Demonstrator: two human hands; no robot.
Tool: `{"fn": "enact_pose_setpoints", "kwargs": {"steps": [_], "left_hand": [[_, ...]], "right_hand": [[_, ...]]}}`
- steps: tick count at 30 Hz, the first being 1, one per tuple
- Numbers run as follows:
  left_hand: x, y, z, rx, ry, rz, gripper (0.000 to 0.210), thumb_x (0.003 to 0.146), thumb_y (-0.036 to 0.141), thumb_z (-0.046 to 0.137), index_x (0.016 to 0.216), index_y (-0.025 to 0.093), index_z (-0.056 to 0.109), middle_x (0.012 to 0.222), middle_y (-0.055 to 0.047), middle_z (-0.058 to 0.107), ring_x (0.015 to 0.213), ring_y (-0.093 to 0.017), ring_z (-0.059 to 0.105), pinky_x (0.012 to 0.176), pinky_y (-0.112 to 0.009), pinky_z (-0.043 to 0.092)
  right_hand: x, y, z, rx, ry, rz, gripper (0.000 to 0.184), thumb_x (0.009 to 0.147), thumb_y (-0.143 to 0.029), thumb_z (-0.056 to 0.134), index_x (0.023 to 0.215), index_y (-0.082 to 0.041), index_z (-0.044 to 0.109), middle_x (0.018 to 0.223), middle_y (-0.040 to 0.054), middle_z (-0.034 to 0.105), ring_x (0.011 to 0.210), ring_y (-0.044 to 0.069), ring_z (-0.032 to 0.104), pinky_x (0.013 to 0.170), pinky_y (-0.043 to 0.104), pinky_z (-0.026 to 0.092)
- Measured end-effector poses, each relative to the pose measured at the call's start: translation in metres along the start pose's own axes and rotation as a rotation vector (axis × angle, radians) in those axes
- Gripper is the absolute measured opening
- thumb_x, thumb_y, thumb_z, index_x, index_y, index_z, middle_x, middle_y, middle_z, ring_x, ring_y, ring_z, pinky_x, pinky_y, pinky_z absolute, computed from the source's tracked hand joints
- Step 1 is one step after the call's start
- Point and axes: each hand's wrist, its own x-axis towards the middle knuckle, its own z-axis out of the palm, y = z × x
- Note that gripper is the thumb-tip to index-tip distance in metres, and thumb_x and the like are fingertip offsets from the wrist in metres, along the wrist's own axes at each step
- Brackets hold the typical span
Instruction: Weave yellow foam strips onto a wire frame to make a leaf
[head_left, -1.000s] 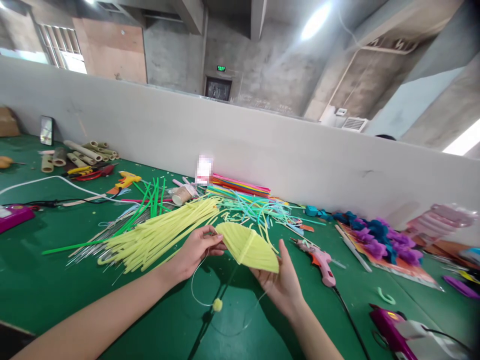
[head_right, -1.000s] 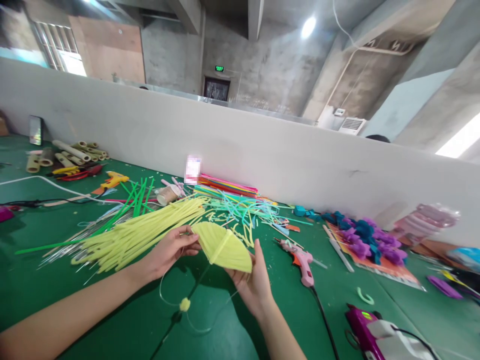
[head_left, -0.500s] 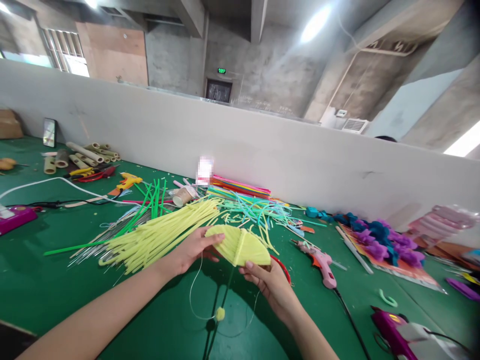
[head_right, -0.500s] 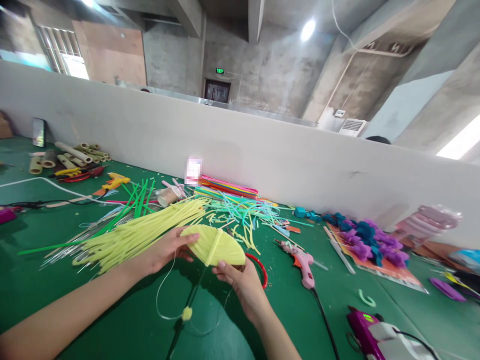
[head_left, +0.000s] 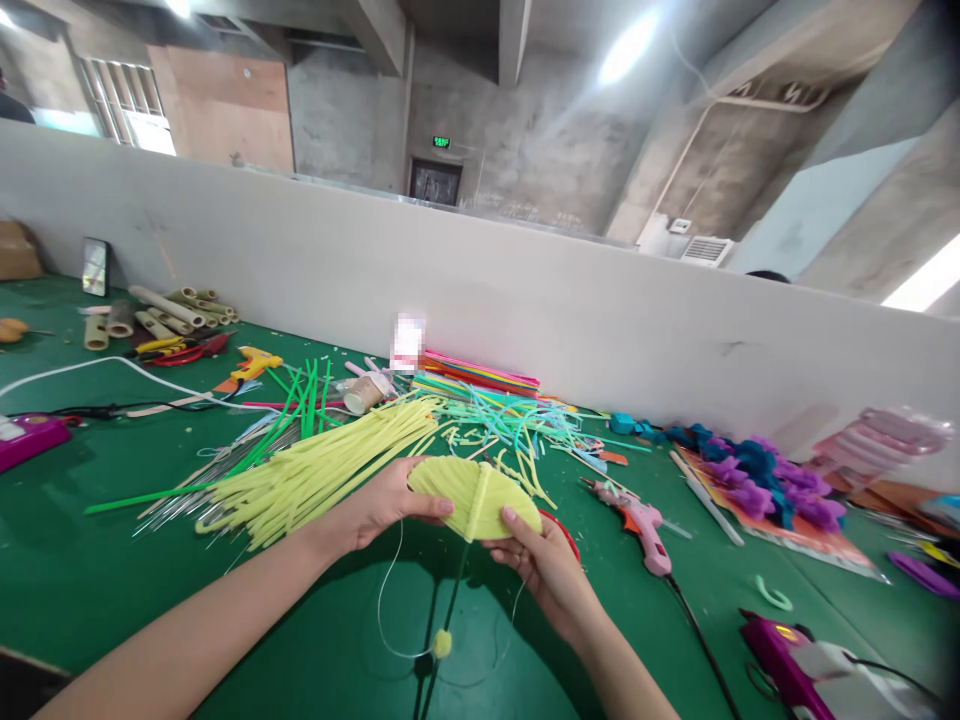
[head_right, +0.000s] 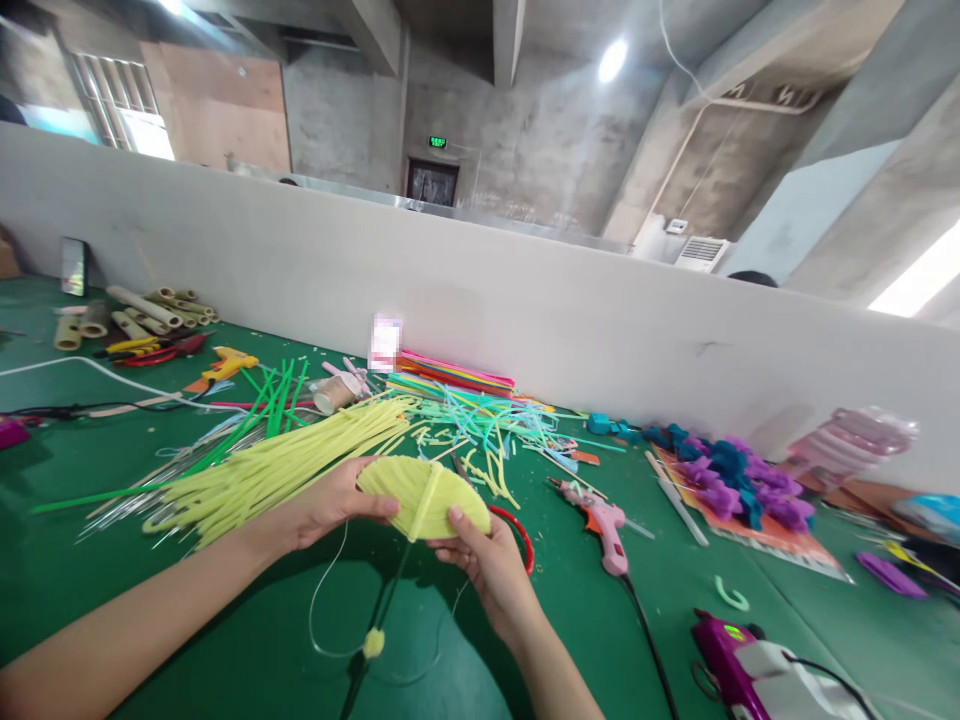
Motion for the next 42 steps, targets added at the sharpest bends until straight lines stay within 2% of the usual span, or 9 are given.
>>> {"fn": "enact_pose_setpoints", "kwargs": {"steps": [6, 11, 17, 20, 23, 27, 30, 34, 42], "left_hand": [[0.002, -0.005, 0.002, 0.022, 0.034, 0.038, 0.05, 0.066, 0.032, 0.08, 0.108, 0.015, 0.06, 0.106, -0.01, 0.069, 0.093, -0.023, 0.066, 0.076, -0.032, 0.056], [0.003, -0.001, 0.002, 0.017, 0.166, 0.072, 0.041, 0.081, 0.052, 0.06, 0.098, 0.015, 0.065, 0.101, -0.01, 0.07, 0.089, -0.023, 0.067, 0.073, -0.035, 0.057], [0.001, 0.001, -0.002, 0.044, 0.069, -0.02, 0.046, 0.066, 0.038, 0.079, 0.102, 0.015, 0.064, 0.104, -0.01, 0.07, 0.088, -0.022, 0.068, 0.072, -0.03, 0.056], [0.002, -0.002, -0.003, 0.076, 0.045, -0.074, 0.047, 0.072, 0.046, 0.073, 0.104, 0.014, 0.063, 0.103, -0.01, 0.07, 0.088, -0.022, 0.067, 0.071, -0.031, 0.055], [0.007, -0.004, -0.011, 0.321, 0.156, 0.072, 0.047, 0.085, 0.057, 0.049, 0.099, 0.016, 0.065, 0.099, -0.01, 0.07, 0.091, -0.025, 0.066, 0.075, -0.035, 0.054], [0.017, -0.007, -0.039, 1.09, 0.5, 0.419, 0.041, 0.086, 0.046, 0.054, 0.115, 0.018, 0.061, 0.122, -0.014, 0.061, 0.12, -0.032, 0.051, 0.103, -0.045, 0.036], [0.022, -0.016, -0.064, 1.567, 0.709, 0.336, 0.063, 0.081, 0.049, 0.06, 0.132, 0.014, 0.049, 0.145, -0.023, 0.038, 0.136, -0.043, 0.025, 0.108, -0.061, 0.016], [0.025, -0.034, -0.083, 1.707, 0.581, 0.073, 0.069, 0.086, 0.057, 0.046, 0.137, 0.01, 0.044, 0.144, -0.027, 0.038, 0.134, -0.046, 0.029, 0.104, -0.062, 0.021], [0.024, -0.034, -0.078, 1.706, 0.508, 0.19, 0.071, 0.079, 0.067, 0.048, 0.129, 0.017, 0.053, 0.135, -0.021, 0.05, 0.129, -0.043, 0.036, 0.101, -0.054, 0.028]], "right_hand": [[-0.002, -0.002, 0.003, 0.0, 0.019, -0.003, 0.035, 0.076, -0.036, 0.075, 0.098, -0.009, 0.067, 0.082, 0.0109, 0.075, 0.069, 0.018, 0.073, 0.058, 0.019, 0.058], [0.0, -0.003, 0.003, 0.048, 0.044, 0.003, 0.034, 0.078, -0.041, 0.071, 0.094, -0.011, 0.068, 0.081, 0.0109, 0.075, 0.067, 0.019, 0.073, 0.056, 0.02, 0.058], [0.001, -0.002, 0.001, 0.072, 0.06, 0.004, 0.035, 0.081, -0.044, 0.067, 0.095, -0.012, 0.069, 0.084, 0.0098, 0.075, 0.066, 0.017, 0.072, 0.057, 0.023, 0.059], [0.0, -0.002, 0.001, 0.055, 0.066, -0.021, 0.033, 0.081, -0.041, 0.069, 0.099, -0.013, 0.068, 0.086, 0.0079, 0.075, 0.067, 0.016, 0.071, 0.057, 0.022, 0.059], [0.001, -0.001, 0.0, 0.031, 0.068, -0.036, 0.034, 0.078, -0.04, 0.071, 0.1, -0.013, 0.068, 0.086, 0.0075, 0.075, 0.069, 0.017, 0.07, 0.057, 0.024, 0.059], [0.003, 0.003, -0.001, 0.001, 0.096, -0.021, 0.033, 0.075, -0.04, 0.073, 0.096, -0.014, 0.069, 0.086, 0.0075, 0.074, 0.071, 0.019, 0.071, 0.057, 0.026, 0.06], [0.004, 0.004, -0.001, -0.007, 0.101, -0.015, 0.031, 0.077, -0.039, 0.072, 0.096, -0.015, 0.068, 0.088, 0.0078, 0.074, 0.072, 0.019, 0.071, 0.058, 0.026, 0.06], [0.004, 0.004, 0.0, -0.009, 0.11, -0.015, 0.03, 0.078, -0.04, 0.07, 0.096, -0.016, 0.068, 0.088, 0.0072, 0.074, 0.073, 0.019, 0.071, 0.06, 0.027, 0.06], [0.003, 0.003, 0.001, -0.017, 0.126, -0.014, 0.032, 0.075, -0.042, 0.073, 0.094, -0.016, 0.068, 0.086, 0.0065, 0.074, 0.073, 0.02, 0.071, 0.06, 0.029, 0.06]]}}
